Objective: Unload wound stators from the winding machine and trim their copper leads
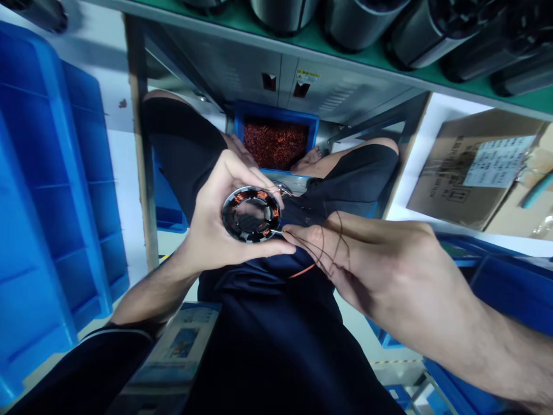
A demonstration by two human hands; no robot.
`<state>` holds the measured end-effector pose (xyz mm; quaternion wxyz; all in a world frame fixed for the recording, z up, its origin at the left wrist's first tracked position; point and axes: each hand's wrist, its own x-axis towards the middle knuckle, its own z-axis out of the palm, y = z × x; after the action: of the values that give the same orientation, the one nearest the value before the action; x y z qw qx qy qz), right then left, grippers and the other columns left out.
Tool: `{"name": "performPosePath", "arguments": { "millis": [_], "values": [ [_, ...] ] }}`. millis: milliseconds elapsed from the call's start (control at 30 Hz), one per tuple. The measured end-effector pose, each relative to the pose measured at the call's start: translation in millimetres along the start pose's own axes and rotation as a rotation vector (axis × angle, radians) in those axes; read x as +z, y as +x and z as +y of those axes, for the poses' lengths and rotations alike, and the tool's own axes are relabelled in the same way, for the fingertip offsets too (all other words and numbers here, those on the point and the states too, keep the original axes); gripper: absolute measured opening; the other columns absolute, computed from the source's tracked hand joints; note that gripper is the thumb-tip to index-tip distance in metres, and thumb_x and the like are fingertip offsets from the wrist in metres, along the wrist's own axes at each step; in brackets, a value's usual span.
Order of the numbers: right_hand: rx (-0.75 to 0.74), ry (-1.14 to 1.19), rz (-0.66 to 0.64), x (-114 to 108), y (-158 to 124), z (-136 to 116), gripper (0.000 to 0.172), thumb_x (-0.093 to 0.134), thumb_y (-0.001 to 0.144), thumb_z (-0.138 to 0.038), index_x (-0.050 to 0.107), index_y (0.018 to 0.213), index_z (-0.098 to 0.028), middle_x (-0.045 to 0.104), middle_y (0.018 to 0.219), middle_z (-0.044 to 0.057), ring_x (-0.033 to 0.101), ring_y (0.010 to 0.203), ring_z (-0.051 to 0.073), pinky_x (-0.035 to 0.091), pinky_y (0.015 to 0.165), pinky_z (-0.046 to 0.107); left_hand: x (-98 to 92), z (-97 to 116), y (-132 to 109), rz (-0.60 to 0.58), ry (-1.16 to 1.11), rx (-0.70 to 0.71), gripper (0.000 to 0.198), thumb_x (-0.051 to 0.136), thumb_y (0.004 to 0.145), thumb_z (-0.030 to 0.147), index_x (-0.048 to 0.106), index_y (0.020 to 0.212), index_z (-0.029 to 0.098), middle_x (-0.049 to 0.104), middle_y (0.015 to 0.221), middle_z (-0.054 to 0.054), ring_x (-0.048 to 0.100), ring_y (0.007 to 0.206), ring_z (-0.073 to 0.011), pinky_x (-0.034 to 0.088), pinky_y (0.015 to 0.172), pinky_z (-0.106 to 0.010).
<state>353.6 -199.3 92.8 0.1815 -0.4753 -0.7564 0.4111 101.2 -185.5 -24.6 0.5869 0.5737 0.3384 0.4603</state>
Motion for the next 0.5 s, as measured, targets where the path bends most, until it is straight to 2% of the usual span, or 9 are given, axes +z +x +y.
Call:
{"name": "performPosePath", "arguments": {
  "millis": [67, 167, 233, 333, 400, 500],
  "values": [
    [0.008, -0.022, -0.058, 6, -2, 3, 0.048, 0.071, 0.108, -0.018, 0.079, 0.151, -0.039, 0.090, 0.110, 0.001, 0.087, 0.083, 0.023, 0.069, 0.061, 0.034, 2.3, -3, -3, 0.025, 0.015, -0.019, 0.070, 0.111, 0.074, 0.044, 0.060, 0.119, 0.027, 0.069, 0.112, -0.003, 0.077, 0.098, -0.0223, 0.069, 0.093, -0.043],
    [-0.004, -0.017, -0.035, 12, 1, 5, 0.044, 0.079, 0.103, -0.010, 0.082, 0.139, -0.035, 0.090, 0.114, -0.002, 0.088, 0.094, 0.021, 0.072, 0.078, 0.030, 3.1, -6, -5, 0.027, -0.025, -0.064, 0.071, 0.111, 0.074, 0.046, 0.058, 0.118, 0.027, 0.069, 0.112, -0.004, 0.076, 0.098, -0.0225, 0.068, 0.090, -0.042],
    [-0.024, -0.003, -0.003, 14, 5, 4, 0.040, 0.079, 0.103, -0.007, 0.083, 0.131, -0.035, 0.090, 0.110, -0.004, 0.088, 0.093, 0.018, 0.071, 0.078, 0.027, 1.8, -6, -3, 0.011, -0.073, -0.083, 0.075, 0.111, 0.072, 0.050, 0.057, 0.118, 0.027, 0.068, 0.112, -0.004, 0.076, 0.097, -0.0236, 0.067, 0.086, -0.042],
    [-0.022, -0.005, 0.015, 18, 10, 3, 0.039, 0.080, 0.101, -0.005, 0.083, 0.127, -0.035, 0.091, 0.111, -0.005, 0.088, 0.094, 0.018, 0.071, 0.083, 0.026, -1.5, -5, 2, -0.004, -0.089, -0.084, 0.085, 0.113, 0.064, 0.058, 0.056, 0.117, 0.027, 0.069, 0.112, -0.005, 0.077, 0.102, -0.0282, 0.068, 0.090, -0.046],
    [-0.012, 0.027, 0.055, 22, 13, 4, 0.042, 0.082, 0.100, -0.007, 0.082, 0.130, -0.035, 0.090, 0.111, -0.005, 0.087, 0.090, 0.017, 0.071, 0.080, 0.024, -3.5, -4, 6, -0.013, -0.094, -0.084, 0.089, 0.113, 0.060, 0.063, 0.056, 0.118, 0.027, 0.069, 0.112, -0.004, 0.078, 0.106, -0.0304, 0.068, 0.093, -0.049],
    [-0.017, 0.140, 0.116, 31, 17, 9, 0.061, 0.082, 0.101, -0.012, 0.072, 0.154, -0.039, 0.089, 0.117, -0.003, 0.084, 0.083, 0.016, 0.071, 0.074, 0.024, -5.1, -1, 11, -0.061, -0.118, -0.117, 0.086, 0.110, 0.064, 0.066, 0.054, 0.118, 0.028, 0.070, 0.108, -0.003, 0.078, 0.098, -0.0261, 0.068, 0.086, -0.045]
  ]
}}
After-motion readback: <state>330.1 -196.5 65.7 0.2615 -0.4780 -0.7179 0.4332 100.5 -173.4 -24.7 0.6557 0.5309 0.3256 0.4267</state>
